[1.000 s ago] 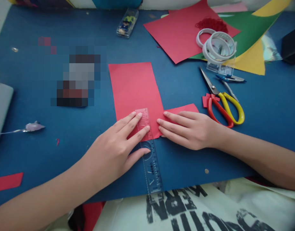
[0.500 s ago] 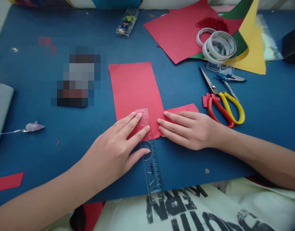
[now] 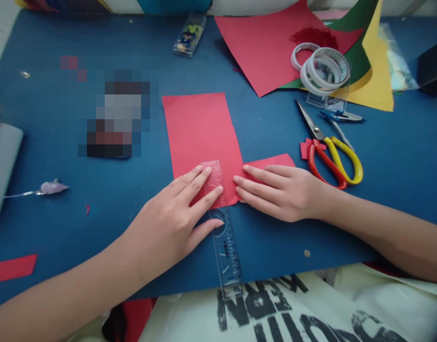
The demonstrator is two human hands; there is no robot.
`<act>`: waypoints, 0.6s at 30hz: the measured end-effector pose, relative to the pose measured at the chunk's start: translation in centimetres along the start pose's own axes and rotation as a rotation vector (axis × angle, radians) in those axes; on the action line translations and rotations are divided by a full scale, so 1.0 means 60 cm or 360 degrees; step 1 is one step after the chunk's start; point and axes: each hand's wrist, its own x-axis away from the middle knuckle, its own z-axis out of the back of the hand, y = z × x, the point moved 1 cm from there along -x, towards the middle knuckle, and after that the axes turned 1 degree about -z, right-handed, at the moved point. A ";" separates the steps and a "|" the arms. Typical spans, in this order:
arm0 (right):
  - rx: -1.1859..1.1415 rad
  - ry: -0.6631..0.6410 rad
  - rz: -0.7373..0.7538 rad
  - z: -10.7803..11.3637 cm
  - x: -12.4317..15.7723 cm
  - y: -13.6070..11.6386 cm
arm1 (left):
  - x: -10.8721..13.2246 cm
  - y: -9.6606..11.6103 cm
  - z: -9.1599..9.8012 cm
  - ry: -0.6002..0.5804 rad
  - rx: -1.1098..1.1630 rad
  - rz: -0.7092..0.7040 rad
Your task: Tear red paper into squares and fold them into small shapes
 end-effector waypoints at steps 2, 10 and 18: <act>-0.0007 0.0002 0.0000 0.000 0.000 0.000 | -0.001 0.000 0.000 0.0003 -0.0002 -0.0002; -0.0029 0.0016 0.0000 -0.001 -0.003 0.000 | -0.001 0.000 0.001 0.0001 0.0001 -0.0008; -0.0070 0.0010 -0.0023 0.002 -0.002 0.001 | -0.001 0.001 -0.002 0.0000 -0.0013 -0.0008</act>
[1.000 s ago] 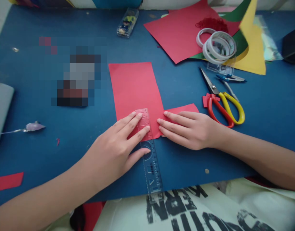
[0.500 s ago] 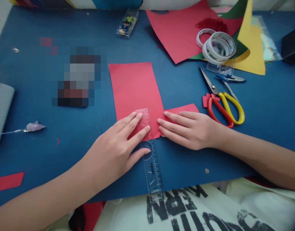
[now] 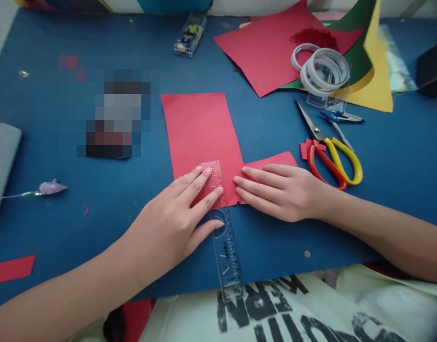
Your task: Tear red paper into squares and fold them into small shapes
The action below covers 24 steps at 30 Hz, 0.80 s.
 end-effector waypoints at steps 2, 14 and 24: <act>-0.0023 0.0019 -0.0003 0.000 0.001 0.000 | -0.001 0.000 0.000 0.0005 -0.0006 -0.0005; -0.0084 0.0092 -0.0027 -0.007 -0.011 0.000 | -0.004 0.002 0.003 0.0029 0.0006 -0.0026; -0.0226 0.0116 -0.0093 -0.017 -0.024 -0.005 | -0.004 0.002 0.003 0.0031 0.0008 -0.0016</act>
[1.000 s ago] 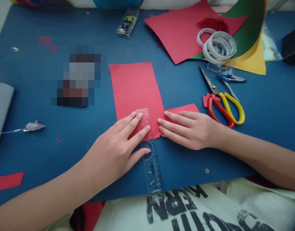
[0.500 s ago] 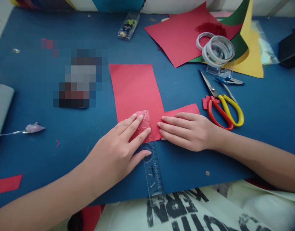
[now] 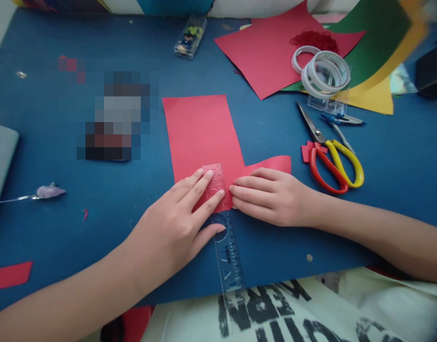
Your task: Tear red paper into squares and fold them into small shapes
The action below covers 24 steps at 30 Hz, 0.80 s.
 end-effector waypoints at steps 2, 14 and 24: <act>-0.0037 -0.0023 -0.0026 -0.003 -0.004 0.003 | 0.000 0.000 -0.001 0.0010 -0.0005 0.0000; -0.0137 -0.0033 -0.0138 -0.016 -0.001 0.009 | 0.000 0.001 -0.003 -0.0006 -0.0004 0.0017; -0.0063 0.0050 -0.0445 -0.029 -0.020 0.017 | 0.002 0.001 -0.001 0.0007 0.0015 0.0014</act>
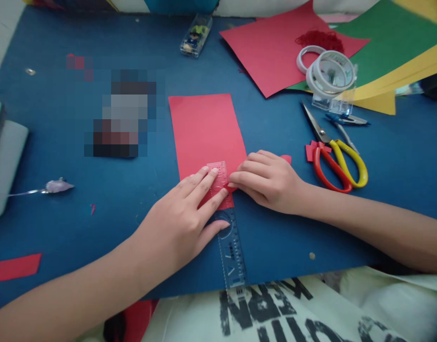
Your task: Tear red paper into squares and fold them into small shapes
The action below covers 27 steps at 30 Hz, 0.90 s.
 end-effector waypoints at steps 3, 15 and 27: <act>-0.0011 0.0013 -0.0131 -0.006 -0.007 0.002 | 0.000 0.000 -0.002 0.0016 0.0016 0.0004; -0.0268 0.0056 -0.0756 -0.030 -0.053 0.033 | 0.000 0.000 -0.002 0.0011 -0.0029 -0.0009; -0.0229 0.0012 -0.0762 -0.026 -0.061 0.037 | 0.000 -0.001 -0.001 0.0016 -0.0029 -0.0011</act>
